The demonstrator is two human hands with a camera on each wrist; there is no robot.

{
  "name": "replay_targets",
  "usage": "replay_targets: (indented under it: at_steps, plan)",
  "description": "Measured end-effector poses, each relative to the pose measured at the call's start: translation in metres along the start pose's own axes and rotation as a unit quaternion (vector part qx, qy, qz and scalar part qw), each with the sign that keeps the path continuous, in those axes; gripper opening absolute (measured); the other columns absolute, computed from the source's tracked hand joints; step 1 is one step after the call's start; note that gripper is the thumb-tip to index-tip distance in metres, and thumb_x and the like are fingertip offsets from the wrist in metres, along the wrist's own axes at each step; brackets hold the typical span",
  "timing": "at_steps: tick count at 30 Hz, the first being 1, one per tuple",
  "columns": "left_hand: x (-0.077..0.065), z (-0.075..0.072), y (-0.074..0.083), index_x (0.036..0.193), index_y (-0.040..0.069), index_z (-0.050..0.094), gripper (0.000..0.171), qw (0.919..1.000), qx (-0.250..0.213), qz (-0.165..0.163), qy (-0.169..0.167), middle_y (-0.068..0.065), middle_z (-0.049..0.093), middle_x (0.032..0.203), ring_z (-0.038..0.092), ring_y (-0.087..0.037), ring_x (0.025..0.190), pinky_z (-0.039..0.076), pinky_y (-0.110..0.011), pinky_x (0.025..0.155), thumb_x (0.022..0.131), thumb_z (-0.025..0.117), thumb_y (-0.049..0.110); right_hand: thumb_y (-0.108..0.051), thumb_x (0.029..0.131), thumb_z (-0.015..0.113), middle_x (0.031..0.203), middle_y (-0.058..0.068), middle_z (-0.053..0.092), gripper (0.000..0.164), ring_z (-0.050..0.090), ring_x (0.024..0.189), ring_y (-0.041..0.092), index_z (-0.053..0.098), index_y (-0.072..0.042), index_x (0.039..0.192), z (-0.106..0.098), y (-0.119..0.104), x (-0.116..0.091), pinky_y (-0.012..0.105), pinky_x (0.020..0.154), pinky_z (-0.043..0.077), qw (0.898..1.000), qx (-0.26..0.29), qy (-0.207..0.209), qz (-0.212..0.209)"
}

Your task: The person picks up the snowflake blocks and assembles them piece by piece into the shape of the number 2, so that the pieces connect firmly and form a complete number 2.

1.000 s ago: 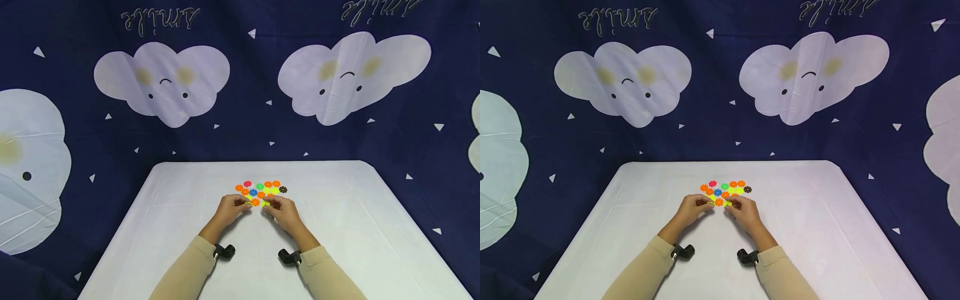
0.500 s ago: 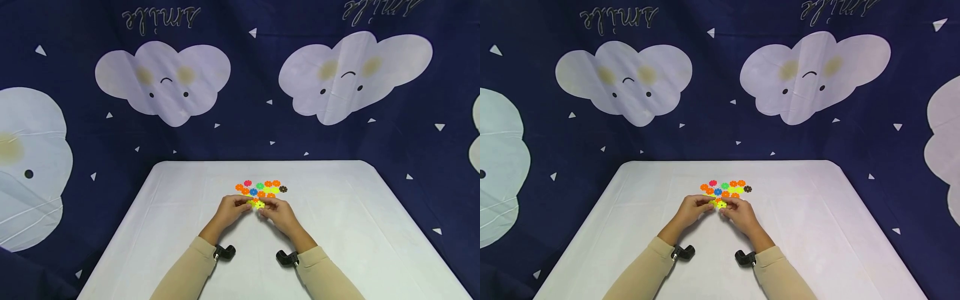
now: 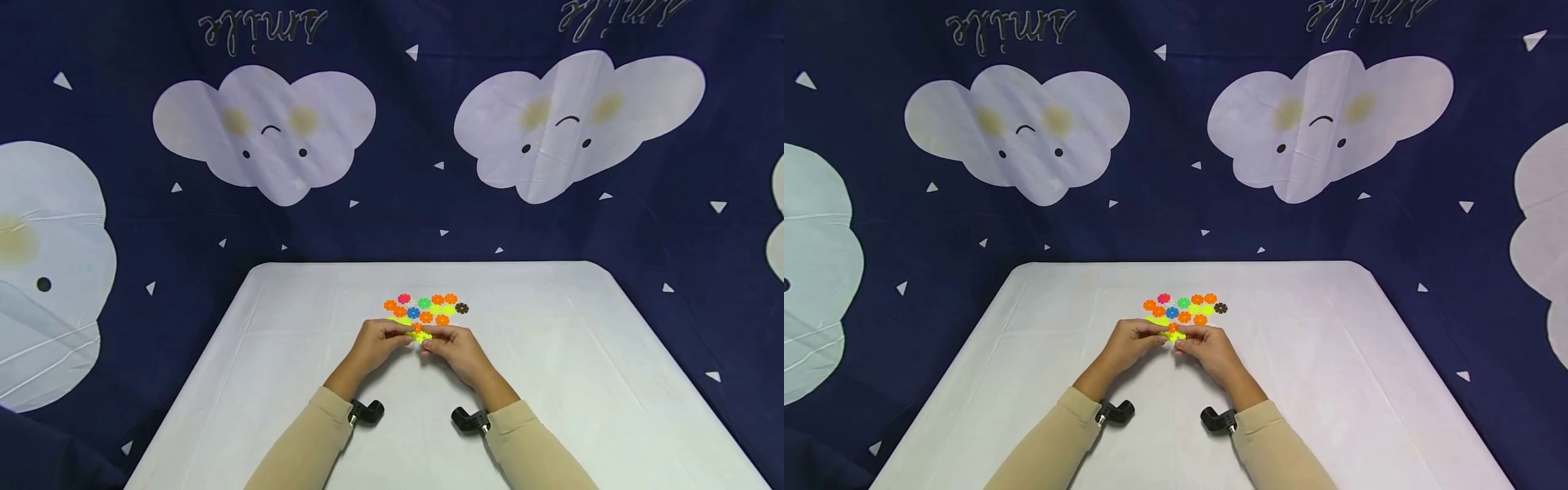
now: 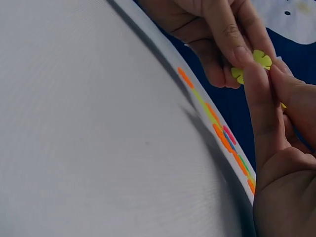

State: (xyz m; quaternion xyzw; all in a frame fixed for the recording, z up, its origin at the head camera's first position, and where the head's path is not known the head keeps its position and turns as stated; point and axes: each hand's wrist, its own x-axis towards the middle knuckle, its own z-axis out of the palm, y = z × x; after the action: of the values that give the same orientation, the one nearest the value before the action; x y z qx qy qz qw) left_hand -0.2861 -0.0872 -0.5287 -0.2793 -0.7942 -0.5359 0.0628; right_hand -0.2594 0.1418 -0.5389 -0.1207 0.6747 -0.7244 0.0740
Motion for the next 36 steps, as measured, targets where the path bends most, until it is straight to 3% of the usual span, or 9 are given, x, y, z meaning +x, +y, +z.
replay_targets:
  at_steps: [5, 14, 17, 19, 22, 24, 28, 32, 36]
  plan:
    - [0.001, 0.003, 0.000, 0.103, 0.000, 0.083, 0.014, 0.9989, -0.026, 0.032, -0.020, -0.011, 0.079, 0.095, 0.076, -0.020, 0.082, 0.063, -0.029, 0.074, 0.089, 0.083, -0.002, 0.008, 0.096, 0.072, 0.112, 0.030, 0.072, 0.039, 0.077, 0.087, 0.028, 0.061, 0.018, 0.133, -0.003, 0.001, -0.001, 0.035, 0.088, 0.061, 1.000, 0.006, -0.008, 0.004]
    - [0.000, 0.006, 0.002, 0.100, 0.002, 0.084, 0.015, 0.9894, 0.057, 0.125, -0.046, -0.005, 0.079, 0.096, 0.074, -0.012, 0.090, 0.060, -0.024, 0.079, 0.086, 0.084, -0.004, 0.007, 0.096, 0.072, 0.107, 0.030, 0.073, 0.034, 0.077, 0.084, 0.027, 0.065, 0.017, 0.127, -0.004, 0.003, -0.006, 0.035, 0.083, 0.063, 0.999, -0.011, -0.025, 0.017]
    - [-0.003, 0.004, -0.001, 0.102, 0.002, 0.083, 0.015, 0.9909, 0.055, 0.117, -0.035, -0.005, 0.079, 0.097, 0.073, -0.012, 0.089, 0.061, -0.025, 0.078, 0.088, 0.084, -0.002, 0.002, 0.098, 0.073, 0.109, 0.027, 0.074, 0.036, 0.077, 0.086, 0.029, 0.065, 0.015, 0.130, -0.003, 0.004, -0.006, 0.034, 0.083, 0.063, 0.999, -0.018, -0.029, 0.014]
    - [-0.005, 0.003, -0.002, 0.105, 0.001, 0.082, 0.016, 0.9946, 0.039, 0.094, -0.023, -0.005, 0.078, 0.098, 0.073, -0.012, 0.087, 0.061, -0.026, 0.077, 0.089, 0.083, -0.001, -0.003, 0.100, 0.073, 0.110, 0.026, 0.074, 0.039, 0.076, 0.086, 0.031, 0.063, 0.012, 0.134, -0.003, 0.002, -0.006, 0.034, 0.081, 0.063, 0.999, -0.038, -0.025, 0.002]
    - [-0.007, 0.001, -0.003, 0.108, 0.000, 0.082, 0.016, 0.9988, 0.019, 0.044, 0.008, -0.005, 0.077, 0.099, 0.072, -0.012, 0.083, 0.061, -0.026, 0.074, 0.093, 0.081, 0.002, -0.011, 0.103, 0.071, 0.108, 0.023, 0.073, 0.038, 0.073, 0.083, 0.032, 0.065, 0.009, 0.135, -0.008, -0.001, -0.003, 0.032, 0.074, 0.062, 0.995, -0.089, 0.026, -0.025]
    - [-0.008, 0.000, -0.003, 0.110, 0.001, 0.081, 0.017, 0.9994, 0.011, 0.013, 0.031, -0.004, 0.077, 0.099, 0.070, -0.012, 0.080, 0.061, -0.026, 0.072, 0.094, 0.080, 0.004, -0.013, 0.103, 0.072, 0.103, 0.019, 0.074, 0.033, 0.069, 0.080, 0.029, 0.070, 0.006, 0.129, -0.013, -0.002, -0.001, 0.029, 0.068, 0.059, 0.984, -0.147, 0.096, -0.042]
    - [-0.009, -0.002, -0.005, 0.111, 0.004, 0.082, 0.016, 0.9975, 0.019, -0.016, 0.066, -0.003, 0.076, 0.099, 0.068, -0.015, 0.082, 0.060, -0.027, 0.073, 0.095, 0.081, 0.006, -0.009, 0.095, 0.081, 0.100, 0.012, 0.074, 0.020, 0.066, 0.085, 0.026, 0.078, 0.001, 0.112, -0.024, -0.001, 0.002, 0.032, 0.073, 0.055, 0.939, -0.269, 0.206, -0.054]
    - [-0.009, -0.002, -0.008, 0.111, 0.003, 0.081, 0.016, 0.9967, 0.013, -0.028, 0.075, -0.005, 0.075, 0.101, 0.069, -0.017, 0.086, 0.061, -0.028, 0.076, 0.095, 0.080, 0.006, -0.004, 0.087, 0.086, 0.104, 0.014, 0.071, 0.023, 0.066, 0.097, 0.032, 0.077, 0.002, 0.107, -0.028, 0.003, 0.004, 0.047, 0.086, 0.055, 0.909, -0.355, 0.208, -0.066]
    - [-0.009, -0.003, -0.010, 0.112, 0.004, 0.081, 0.016, 0.9965, 0.007, -0.046, 0.069, -0.004, 0.075, 0.101, 0.069, -0.014, 0.087, 0.061, -0.028, 0.077, 0.096, 0.080, 0.008, -0.002, 0.088, 0.085, 0.105, 0.017, 0.069, 0.021, 0.065, 0.099, 0.035, 0.076, 0.004, 0.106, -0.028, 0.006, 0.008, 0.050, 0.089, 0.055, 0.897, -0.381, 0.211, -0.076]
